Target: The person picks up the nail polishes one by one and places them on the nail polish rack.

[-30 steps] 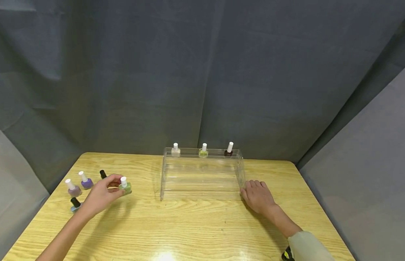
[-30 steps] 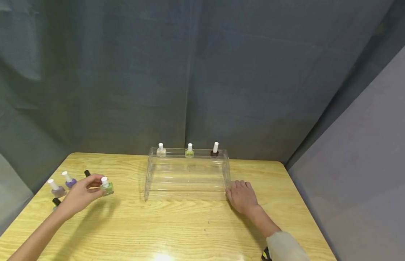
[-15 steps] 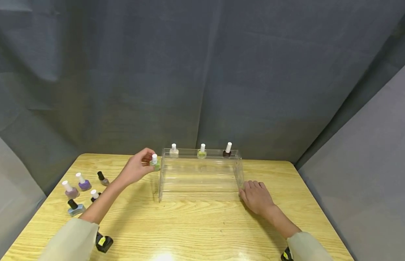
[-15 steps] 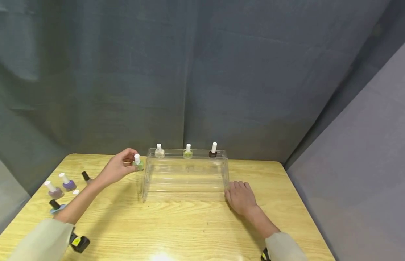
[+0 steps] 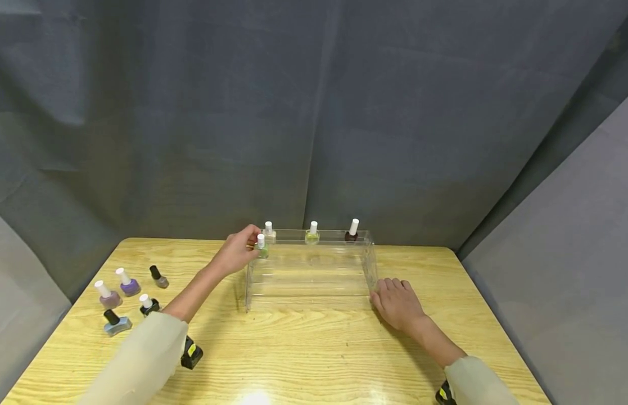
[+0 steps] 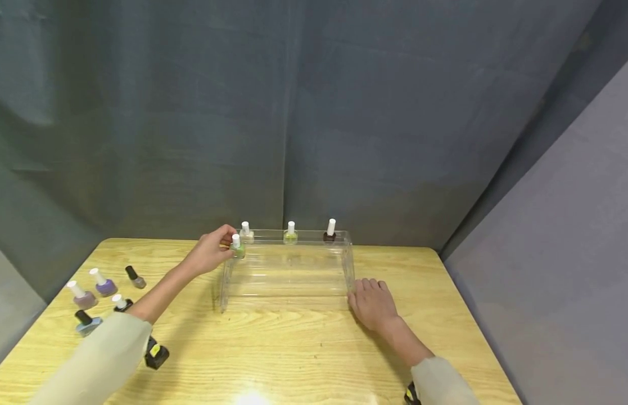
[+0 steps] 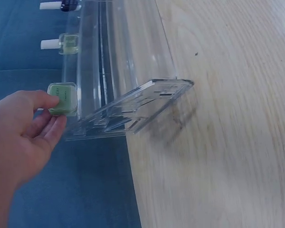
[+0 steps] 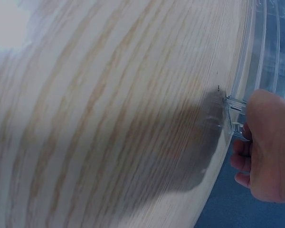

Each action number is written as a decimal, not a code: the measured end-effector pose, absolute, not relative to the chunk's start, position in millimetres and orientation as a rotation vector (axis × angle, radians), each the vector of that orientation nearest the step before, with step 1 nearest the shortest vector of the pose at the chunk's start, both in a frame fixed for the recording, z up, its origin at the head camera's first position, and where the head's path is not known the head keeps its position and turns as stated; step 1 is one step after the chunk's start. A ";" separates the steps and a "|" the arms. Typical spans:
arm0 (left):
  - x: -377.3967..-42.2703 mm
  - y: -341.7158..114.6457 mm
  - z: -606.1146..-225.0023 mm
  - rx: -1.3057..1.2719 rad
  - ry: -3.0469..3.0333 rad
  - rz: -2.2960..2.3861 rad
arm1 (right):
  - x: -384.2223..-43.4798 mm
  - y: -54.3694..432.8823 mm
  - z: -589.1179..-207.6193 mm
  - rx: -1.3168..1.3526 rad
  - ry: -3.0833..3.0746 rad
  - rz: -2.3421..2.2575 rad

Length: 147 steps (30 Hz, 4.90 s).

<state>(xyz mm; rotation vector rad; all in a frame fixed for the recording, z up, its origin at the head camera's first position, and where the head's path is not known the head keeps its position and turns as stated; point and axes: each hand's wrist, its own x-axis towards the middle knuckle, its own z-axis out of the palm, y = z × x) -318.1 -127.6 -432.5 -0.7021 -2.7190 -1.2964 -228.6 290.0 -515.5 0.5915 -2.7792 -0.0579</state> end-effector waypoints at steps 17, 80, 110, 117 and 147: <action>-322.9 -108.5 -447.4 -0.674 -2.833 -1.148 | -228.7 288.9 -513.4 0.554 -2.845 -0.062; -191.1 -390.2 -520.2 -0.197 -2.795 -0.924 | -232.0 292.0 -521.8 0.552 -2.858 0.006; -232.2 -228.3 -396.5 -0.571 -2.508 -1.310 | -230.9 291.1 -518.8 0.535 -2.887 0.028; -255.4 -182.1 -396.7 -0.657 -2.517 -1.348 | -231.2 293.0 -522.5 0.574 -2.823 0.036; -298.5 -19.5 -444.6 -0.735 -2.494 -1.430 | -229.2 292.6 -525.7 0.580 -2.803 0.058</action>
